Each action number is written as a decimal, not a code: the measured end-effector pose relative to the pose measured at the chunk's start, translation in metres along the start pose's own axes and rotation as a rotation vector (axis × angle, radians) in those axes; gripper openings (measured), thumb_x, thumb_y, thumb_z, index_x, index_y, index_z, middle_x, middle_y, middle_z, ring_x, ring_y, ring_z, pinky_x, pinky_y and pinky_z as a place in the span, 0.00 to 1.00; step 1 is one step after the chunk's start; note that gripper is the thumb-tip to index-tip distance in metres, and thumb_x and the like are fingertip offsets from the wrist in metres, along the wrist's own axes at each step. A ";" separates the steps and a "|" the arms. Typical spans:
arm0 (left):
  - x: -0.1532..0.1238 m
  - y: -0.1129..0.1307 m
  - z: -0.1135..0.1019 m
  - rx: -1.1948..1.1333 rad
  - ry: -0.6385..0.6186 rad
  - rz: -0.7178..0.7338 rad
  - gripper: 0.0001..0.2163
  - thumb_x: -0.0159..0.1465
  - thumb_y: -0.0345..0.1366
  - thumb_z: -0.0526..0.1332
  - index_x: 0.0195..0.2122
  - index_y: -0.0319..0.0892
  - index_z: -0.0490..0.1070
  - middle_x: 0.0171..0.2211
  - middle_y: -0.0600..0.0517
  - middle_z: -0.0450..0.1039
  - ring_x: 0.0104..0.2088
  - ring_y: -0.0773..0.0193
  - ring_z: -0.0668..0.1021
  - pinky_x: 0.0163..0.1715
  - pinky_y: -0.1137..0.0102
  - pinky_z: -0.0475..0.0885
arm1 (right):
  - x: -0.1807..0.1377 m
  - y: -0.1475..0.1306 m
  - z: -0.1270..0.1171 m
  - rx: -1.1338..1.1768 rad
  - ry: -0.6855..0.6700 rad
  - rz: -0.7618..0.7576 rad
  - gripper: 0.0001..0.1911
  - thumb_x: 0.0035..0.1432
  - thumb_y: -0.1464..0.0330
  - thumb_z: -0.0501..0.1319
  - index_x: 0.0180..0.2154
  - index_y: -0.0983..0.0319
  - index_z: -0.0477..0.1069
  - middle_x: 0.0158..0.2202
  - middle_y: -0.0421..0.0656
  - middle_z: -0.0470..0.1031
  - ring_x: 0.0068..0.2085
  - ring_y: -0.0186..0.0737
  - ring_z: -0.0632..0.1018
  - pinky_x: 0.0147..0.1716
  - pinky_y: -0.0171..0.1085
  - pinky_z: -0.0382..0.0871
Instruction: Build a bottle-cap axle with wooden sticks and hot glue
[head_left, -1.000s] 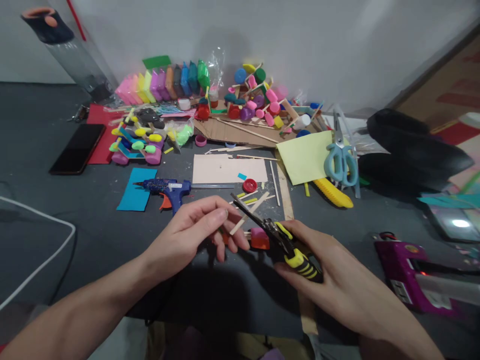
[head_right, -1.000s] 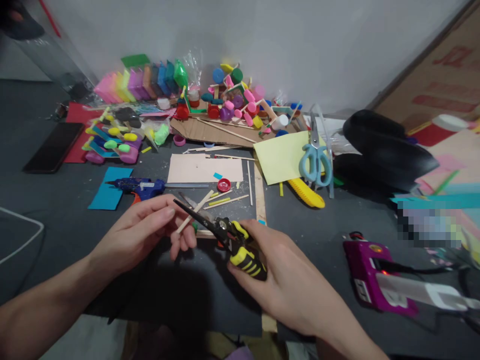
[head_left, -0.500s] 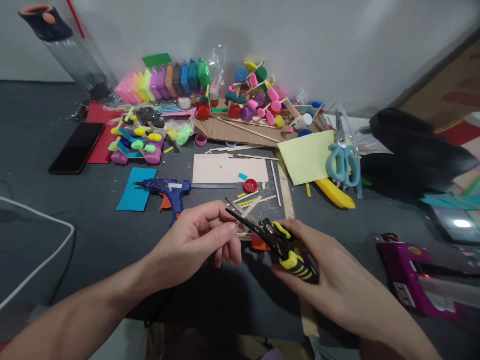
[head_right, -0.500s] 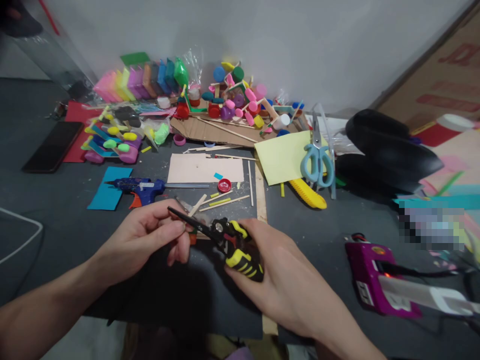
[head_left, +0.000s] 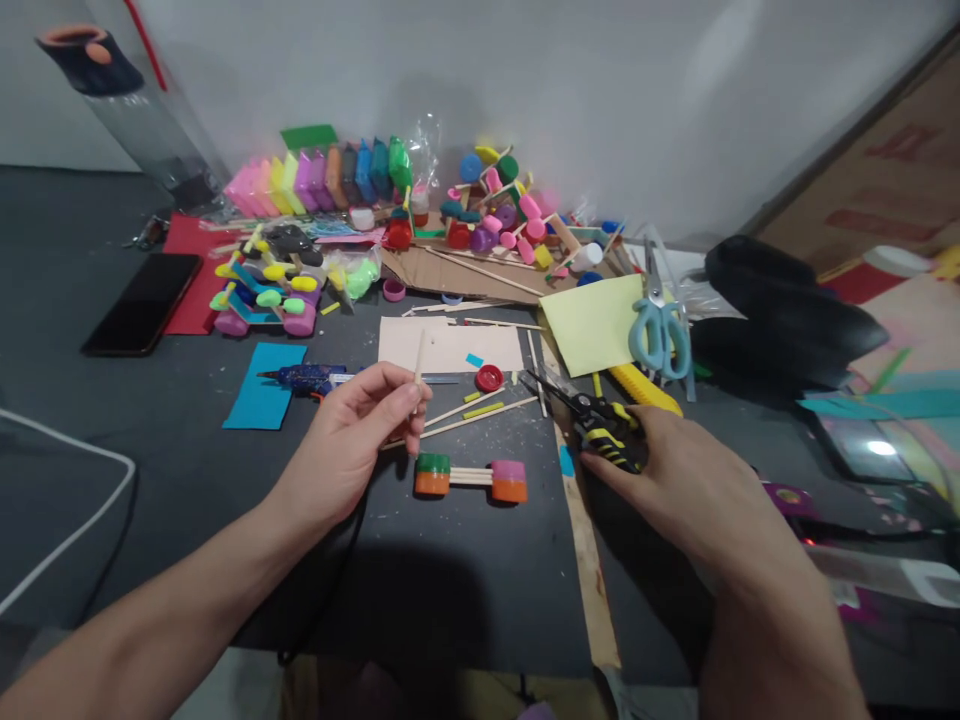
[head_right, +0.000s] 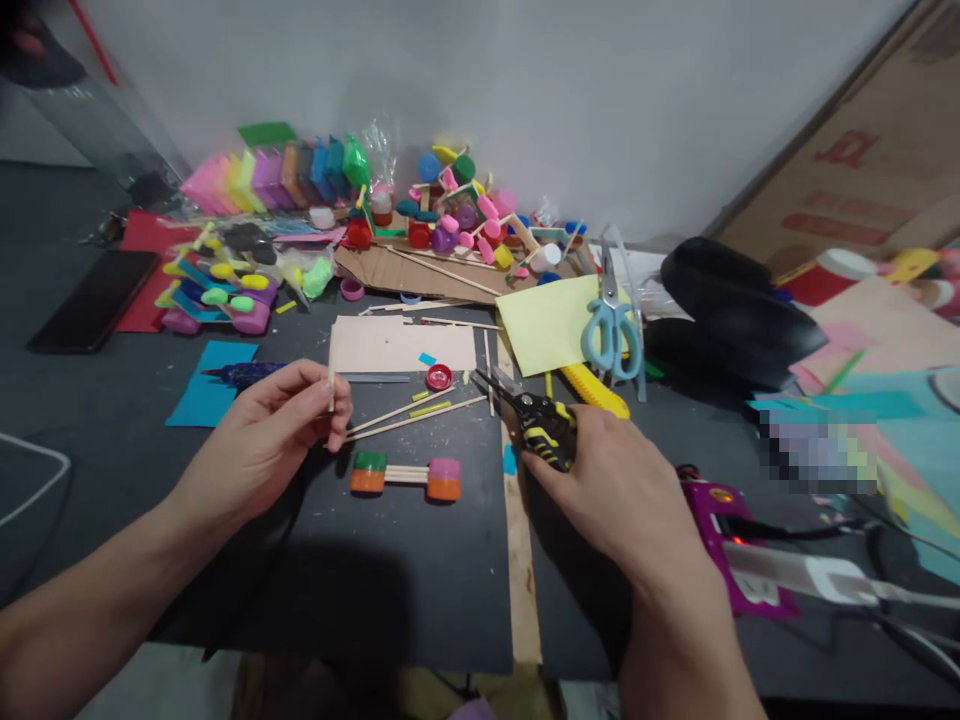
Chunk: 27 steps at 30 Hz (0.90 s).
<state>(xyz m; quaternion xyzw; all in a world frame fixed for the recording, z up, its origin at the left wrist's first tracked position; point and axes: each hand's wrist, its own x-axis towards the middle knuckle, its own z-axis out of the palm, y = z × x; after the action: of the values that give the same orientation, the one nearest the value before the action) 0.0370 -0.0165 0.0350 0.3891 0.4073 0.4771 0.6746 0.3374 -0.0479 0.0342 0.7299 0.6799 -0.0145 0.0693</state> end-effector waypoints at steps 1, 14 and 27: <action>0.001 0.000 0.000 -0.028 0.011 -0.014 0.07 0.61 0.39 0.70 0.32 0.42 0.75 0.27 0.56 0.71 0.26 0.73 0.73 0.24 0.80 0.72 | 0.000 0.000 0.000 -0.028 -0.018 -0.004 0.20 0.58 0.50 0.59 0.37 0.61 0.67 0.36 0.53 0.78 0.37 0.58 0.79 0.33 0.46 0.66; 0.011 0.029 -0.012 -0.259 0.279 0.345 0.12 0.53 0.37 0.75 0.30 0.39 0.74 0.28 0.56 0.70 0.25 0.72 0.71 0.19 0.78 0.70 | -0.004 -0.001 0.004 -0.171 0.087 -0.071 0.28 0.64 0.50 0.57 0.50 0.69 0.72 0.50 0.61 0.76 0.49 0.66 0.77 0.43 0.54 0.73; 0.021 0.052 -0.038 -0.443 0.425 0.587 0.06 0.61 0.33 0.69 0.31 0.41 0.72 0.25 0.56 0.68 0.23 0.72 0.71 0.17 0.78 0.69 | 0.083 -0.140 -0.067 0.268 0.112 -0.623 0.08 0.66 0.71 0.59 0.36 0.61 0.77 0.34 0.43 0.81 0.34 0.38 0.79 0.34 0.35 0.67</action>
<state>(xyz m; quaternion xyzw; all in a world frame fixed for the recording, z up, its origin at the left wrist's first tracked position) -0.0107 0.0210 0.0654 0.2269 0.2970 0.7946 0.4785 0.1994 0.0517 0.0792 0.4894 0.8650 -0.0843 -0.0723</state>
